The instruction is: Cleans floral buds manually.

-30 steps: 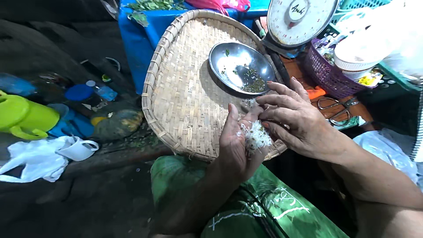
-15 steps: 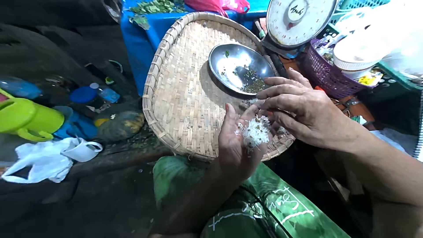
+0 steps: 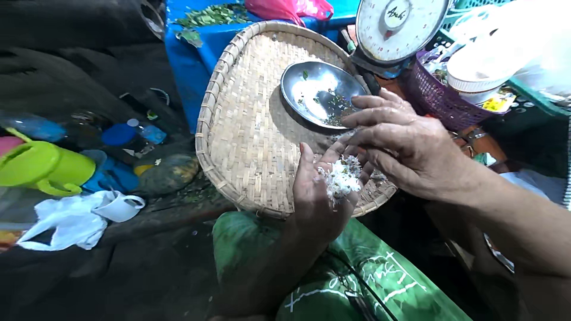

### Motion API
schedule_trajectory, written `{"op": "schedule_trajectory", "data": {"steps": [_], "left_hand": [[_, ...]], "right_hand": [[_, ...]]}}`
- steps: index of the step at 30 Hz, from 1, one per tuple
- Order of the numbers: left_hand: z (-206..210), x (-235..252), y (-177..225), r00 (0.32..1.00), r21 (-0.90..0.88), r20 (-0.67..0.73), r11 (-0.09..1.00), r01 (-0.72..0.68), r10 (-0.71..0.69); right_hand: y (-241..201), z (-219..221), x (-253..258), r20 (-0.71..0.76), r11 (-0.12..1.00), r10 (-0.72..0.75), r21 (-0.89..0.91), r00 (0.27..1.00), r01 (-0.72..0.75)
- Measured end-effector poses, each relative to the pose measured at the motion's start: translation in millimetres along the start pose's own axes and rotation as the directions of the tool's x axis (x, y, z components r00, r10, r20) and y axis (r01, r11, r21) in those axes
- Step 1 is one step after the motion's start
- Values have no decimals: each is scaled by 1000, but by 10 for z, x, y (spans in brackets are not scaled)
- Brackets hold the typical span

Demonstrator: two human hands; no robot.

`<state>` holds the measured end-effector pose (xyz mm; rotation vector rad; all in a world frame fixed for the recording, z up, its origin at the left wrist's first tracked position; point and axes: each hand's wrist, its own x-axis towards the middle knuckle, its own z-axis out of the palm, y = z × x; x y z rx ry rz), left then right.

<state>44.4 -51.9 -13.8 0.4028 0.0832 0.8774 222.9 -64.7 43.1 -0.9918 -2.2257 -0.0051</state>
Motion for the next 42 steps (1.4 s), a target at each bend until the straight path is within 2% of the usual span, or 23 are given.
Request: {"op": "schedule_trajectory", "data": {"steps": [5,8,18,24,28,33,37,42], "left_hand": [[-64,-18,-4,1000,101,2,995,-20,20],[-25,-24,-9,997,86,-65,996,-27,33],[-29,-27,-1,1000,138,-11,990,-28,29],[13,-52,-11,998,145,-48,989,-26,33],[13,-37,-2,1000,116,-12,993,-5,7],[15,-20,-4,999,71,-47,997,-3,6],[12,-7,-3,997,3,-72,1000,11,-10],[23,-29,3,994,28,-101,999,31,-28]], "right_hand": [[123,318,-254,-86,997,20,73,996,-14],[135,396,-334,-143,995,11,98,990,3],[51,459,-350,-63,995,44,88,997,-39],[39,439,-337,-98,994,34,108,995,-23],[59,363,-331,-138,996,37,90,990,-25],[129,221,-328,-161,997,68,40,985,-63],[139,146,-334,-122,990,134,-34,983,-139],[144,99,-355,-40,971,188,-145,981,-192]]}}
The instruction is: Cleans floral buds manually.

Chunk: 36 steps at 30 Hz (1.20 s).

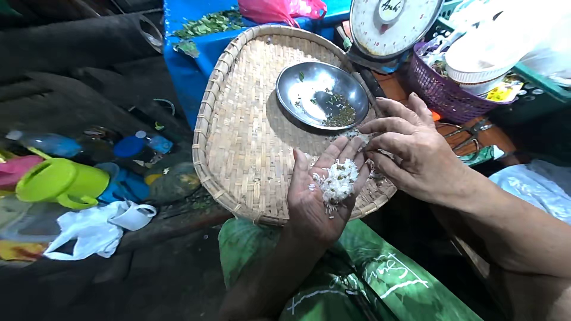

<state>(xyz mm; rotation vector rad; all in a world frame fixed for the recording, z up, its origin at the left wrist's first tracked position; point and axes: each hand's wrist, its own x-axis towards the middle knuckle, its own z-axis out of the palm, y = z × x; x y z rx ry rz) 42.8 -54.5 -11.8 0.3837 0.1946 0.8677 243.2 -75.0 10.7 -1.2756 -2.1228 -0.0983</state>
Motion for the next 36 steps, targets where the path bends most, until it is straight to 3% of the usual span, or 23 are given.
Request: {"op": "schedule_trajectory", "data": {"steps": [5,9,13,30,36], "left_hand": [[4,-7,-7,1000,-25,-16,1000,-4,3],[-5,-3,-15,999,29,35,1000,-5,4],[-14,-42,-2,998,69,52,997,16,-20],[-43,-40,-10,995,72,100,997,20,-27],[-20,-20,-4,998,31,58,1000,3,-5]], "right_hand": [[-14,-53,-6,4,998,-22,-64,1000,23],[-81,-27,-5,-70,992,-118,36,990,121],[-145,54,-12,-38,978,-176,105,984,179],[-134,186,7,-41,970,-156,182,987,161],[-123,23,21,-50,976,-151,153,987,157]]}}
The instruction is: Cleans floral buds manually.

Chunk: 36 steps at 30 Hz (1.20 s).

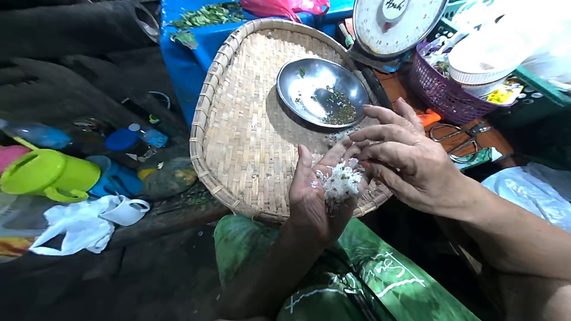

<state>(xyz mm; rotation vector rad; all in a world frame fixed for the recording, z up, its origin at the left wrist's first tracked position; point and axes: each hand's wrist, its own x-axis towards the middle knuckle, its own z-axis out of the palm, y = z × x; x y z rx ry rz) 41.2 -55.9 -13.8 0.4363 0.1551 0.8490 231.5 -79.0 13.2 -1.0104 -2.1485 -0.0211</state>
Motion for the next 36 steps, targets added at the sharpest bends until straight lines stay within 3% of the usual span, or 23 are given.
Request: {"op": "schedule_trajectory", "data": {"steps": [3,6,10,15,27,32,36], "left_hand": [[-26,23,0,999,43,40,999,-12,10],[29,10,5,998,-4,-56,1000,6,-6],[-30,13,2,1000,56,25,998,-6,5],[-28,-12,5,1000,183,26,983,-16,12],[-33,10,-20,998,111,58,993,-42,36],[-25,15,0,997,102,80,994,-32,24],[-27,28,-1,999,24,36,999,-26,25]], "right_hand": [[-48,-161,-6,101,996,61,-69,993,-54],[-64,-258,-26,214,985,98,-161,972,-64],[-107,-192,-21,127,993,51,-109,991,-37],[-145,24,-19,72,999,5,-51,997,-1],[-113,239,-10,30,997,15,-79,999,-13],[-88,70,21,21,997,34,-70,999,-32],[-89,-156,15,96,988,80,-137,992,-66]]}}
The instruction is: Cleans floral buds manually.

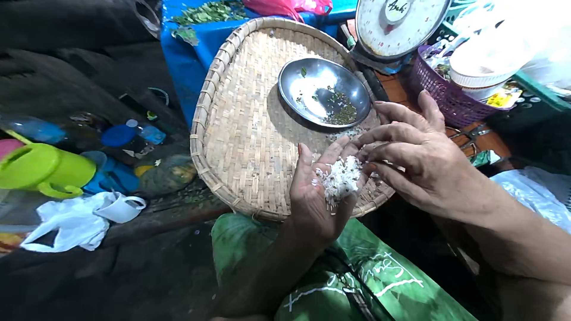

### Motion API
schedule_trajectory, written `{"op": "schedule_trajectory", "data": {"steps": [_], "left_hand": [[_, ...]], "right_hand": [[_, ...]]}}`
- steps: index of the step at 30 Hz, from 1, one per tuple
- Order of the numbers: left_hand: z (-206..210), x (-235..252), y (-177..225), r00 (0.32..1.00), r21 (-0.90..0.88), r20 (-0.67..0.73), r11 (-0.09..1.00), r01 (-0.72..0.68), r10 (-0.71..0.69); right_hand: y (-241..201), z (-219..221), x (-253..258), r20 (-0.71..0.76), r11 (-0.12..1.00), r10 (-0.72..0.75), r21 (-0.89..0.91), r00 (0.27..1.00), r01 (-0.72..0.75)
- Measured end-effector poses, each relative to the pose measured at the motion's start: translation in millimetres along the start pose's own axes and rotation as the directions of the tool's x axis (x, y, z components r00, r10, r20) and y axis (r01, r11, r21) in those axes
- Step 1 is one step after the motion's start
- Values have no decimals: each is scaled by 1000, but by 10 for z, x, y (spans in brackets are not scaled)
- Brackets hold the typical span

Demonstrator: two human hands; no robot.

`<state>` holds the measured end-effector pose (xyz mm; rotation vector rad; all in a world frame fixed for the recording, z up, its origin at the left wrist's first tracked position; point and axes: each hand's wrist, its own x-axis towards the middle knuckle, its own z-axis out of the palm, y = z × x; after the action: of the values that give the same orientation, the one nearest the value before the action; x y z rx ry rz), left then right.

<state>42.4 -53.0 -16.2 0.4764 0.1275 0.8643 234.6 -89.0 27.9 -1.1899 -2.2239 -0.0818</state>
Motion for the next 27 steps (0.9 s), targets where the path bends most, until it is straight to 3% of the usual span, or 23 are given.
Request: {"op": "schedule_trajectory", "data": {"steps": [3,8,18,23,27], "left_hand": [[32,-2,-7,998,-12,-56,1000,3,-3],[3,-23,13,999,93,22,995,26,-28],[1,-39,-5,998,77,60,997,26,-30],[31,-59,13,999,55,-14,998,37,-37],[66,-63,26,995,10,-87,999,49,-48]], "right_hand": [[12,-98,-19,55,998,8,-56,998,-5],[-38,-8,-12,-38,999,-31,-20,999,30],[-32,274,-12,-61,995,-79,56,995,83],[-63,194,4,-90,997,-73,30,993,76],[-303,125,-50,-137,988,-151,-43,979,146]]}}
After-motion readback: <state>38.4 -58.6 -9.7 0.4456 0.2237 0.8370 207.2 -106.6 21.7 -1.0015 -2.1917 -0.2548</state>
